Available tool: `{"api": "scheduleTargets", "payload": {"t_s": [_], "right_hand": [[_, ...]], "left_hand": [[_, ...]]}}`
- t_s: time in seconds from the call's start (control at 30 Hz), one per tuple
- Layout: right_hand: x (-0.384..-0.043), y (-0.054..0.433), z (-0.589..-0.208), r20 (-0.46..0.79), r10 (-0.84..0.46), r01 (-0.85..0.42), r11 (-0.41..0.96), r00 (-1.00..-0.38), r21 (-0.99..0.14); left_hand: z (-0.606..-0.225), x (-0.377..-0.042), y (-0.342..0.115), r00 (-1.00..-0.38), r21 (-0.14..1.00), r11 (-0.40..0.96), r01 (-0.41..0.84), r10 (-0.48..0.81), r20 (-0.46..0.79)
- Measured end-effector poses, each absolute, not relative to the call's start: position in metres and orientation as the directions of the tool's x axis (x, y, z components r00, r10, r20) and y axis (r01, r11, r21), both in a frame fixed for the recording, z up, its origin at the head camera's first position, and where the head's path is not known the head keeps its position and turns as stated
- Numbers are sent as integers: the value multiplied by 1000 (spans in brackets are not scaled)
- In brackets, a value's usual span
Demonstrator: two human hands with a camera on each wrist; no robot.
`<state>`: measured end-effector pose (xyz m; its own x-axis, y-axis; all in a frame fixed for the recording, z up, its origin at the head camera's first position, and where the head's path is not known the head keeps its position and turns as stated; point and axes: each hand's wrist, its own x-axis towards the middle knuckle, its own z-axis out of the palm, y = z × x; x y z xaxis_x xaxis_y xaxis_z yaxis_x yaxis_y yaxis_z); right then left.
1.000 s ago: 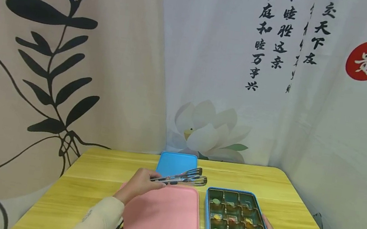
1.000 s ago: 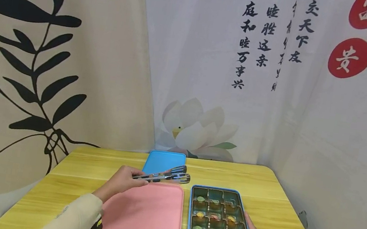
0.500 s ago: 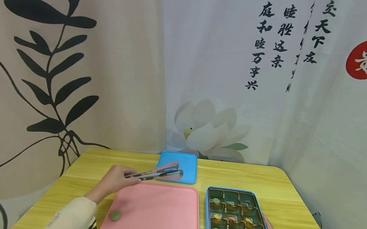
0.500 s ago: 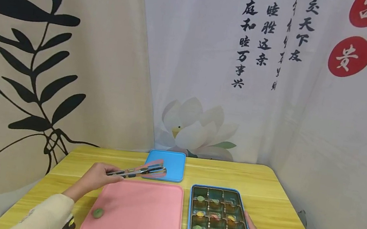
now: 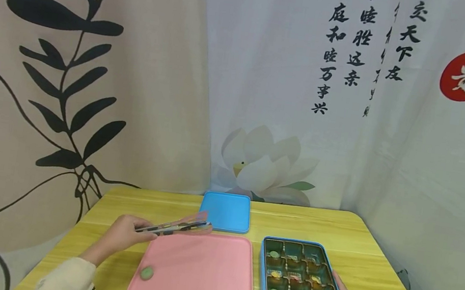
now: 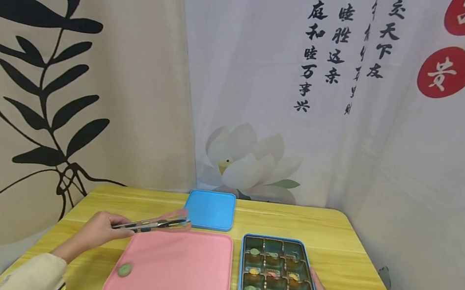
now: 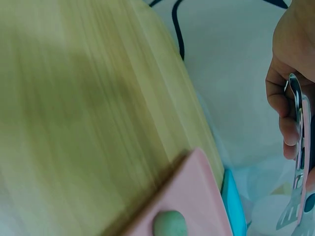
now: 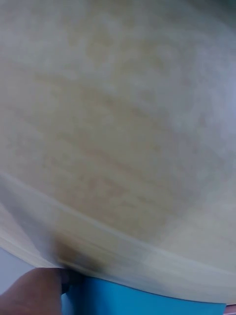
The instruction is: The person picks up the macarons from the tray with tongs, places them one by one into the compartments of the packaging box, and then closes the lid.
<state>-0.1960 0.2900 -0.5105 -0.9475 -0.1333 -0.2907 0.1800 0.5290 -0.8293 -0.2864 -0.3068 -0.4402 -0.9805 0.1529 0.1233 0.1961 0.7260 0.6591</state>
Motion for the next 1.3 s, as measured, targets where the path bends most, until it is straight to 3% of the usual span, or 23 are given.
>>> {"api": "scheduleTargets", "payload": {"t_s": [0.57,1.07,1.3], "right_hand": [[-197,290,-509,-286,-133,173,540,-949,-824],[-196,289,-507,-284,-131,172,540,-950,-824],[-195,290,-508,-282,-132,169,541,-950,-824]], "left_hand": [[-450,-255,-355,-993,647,754,116,111,48],[-455,-230,-399,-975,622,763,175,221,4],[-451,-223,-417,-982,606,790,98,177,-72]]}}
